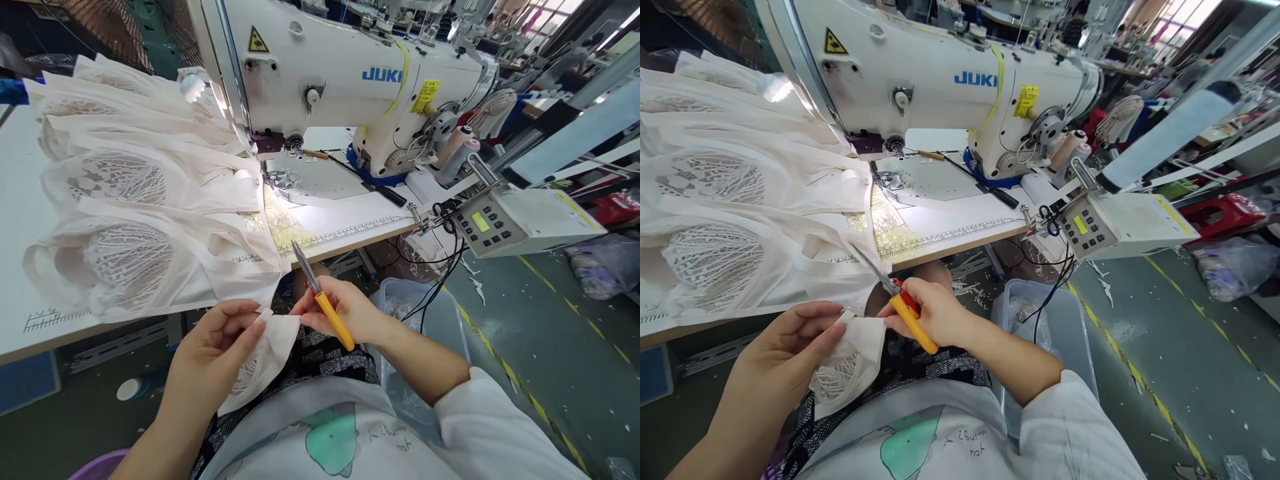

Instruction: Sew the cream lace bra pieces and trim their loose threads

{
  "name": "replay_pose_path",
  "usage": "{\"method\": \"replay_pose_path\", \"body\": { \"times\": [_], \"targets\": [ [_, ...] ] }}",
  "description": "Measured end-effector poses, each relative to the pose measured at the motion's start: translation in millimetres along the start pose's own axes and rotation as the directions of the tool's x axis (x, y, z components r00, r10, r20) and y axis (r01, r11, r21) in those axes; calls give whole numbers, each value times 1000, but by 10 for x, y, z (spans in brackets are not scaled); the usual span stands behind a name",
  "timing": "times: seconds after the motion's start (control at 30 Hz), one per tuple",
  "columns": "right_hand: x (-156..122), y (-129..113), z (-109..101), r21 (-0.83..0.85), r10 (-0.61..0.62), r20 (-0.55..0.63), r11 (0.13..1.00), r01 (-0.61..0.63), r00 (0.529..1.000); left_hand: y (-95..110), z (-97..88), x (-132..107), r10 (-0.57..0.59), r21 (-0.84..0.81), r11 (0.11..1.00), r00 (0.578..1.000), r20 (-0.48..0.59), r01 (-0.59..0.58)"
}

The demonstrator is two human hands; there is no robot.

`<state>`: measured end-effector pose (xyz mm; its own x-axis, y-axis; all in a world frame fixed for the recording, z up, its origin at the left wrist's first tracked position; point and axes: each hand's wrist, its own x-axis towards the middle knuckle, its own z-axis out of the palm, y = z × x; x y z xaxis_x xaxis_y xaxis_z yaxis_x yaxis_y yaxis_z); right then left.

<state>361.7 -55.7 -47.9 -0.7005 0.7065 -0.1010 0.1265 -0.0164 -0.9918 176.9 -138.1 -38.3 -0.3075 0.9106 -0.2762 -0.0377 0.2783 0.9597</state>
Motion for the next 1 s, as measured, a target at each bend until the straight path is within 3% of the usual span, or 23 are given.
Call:
{"method": "replay_pose_path", "body": {
  "times": [0.13, 0.23, 0.3, 0.43, 0.6, 1.0],
  "targets": [
    [9, -54, -314, -254, 22, 211, 967, 33, 977, 45, 61, -46, 21, -14, 1000, 1000, -22, -21],
    [23, -69, -478, -517, 81, 403, 842, 154, 912, 52, 91, -79, 56, -5, 998, 998, -12, -56],
    [20, -80, -514, -593, 120, 470, 776, 212, 875, 37, 97, -75, 80, 21, 997, 997, 4, -80],
    [-15, -116, -482, -647, 175, 496, 728, 227, 850, -44, 73, -1, 113, 62, 991, 991, 67, -118],
    [-31, -131, -455, -675, 209, 476, 710, 202, 854, -134, 39, 69, 137, 91, 985, 982, 127, -149],
    [-36, -130, -448, -596, 204, 499, 786, 163, 842, -154, -4, 68, 149, 168, 969, 971, 185, -181]
  ]
}}
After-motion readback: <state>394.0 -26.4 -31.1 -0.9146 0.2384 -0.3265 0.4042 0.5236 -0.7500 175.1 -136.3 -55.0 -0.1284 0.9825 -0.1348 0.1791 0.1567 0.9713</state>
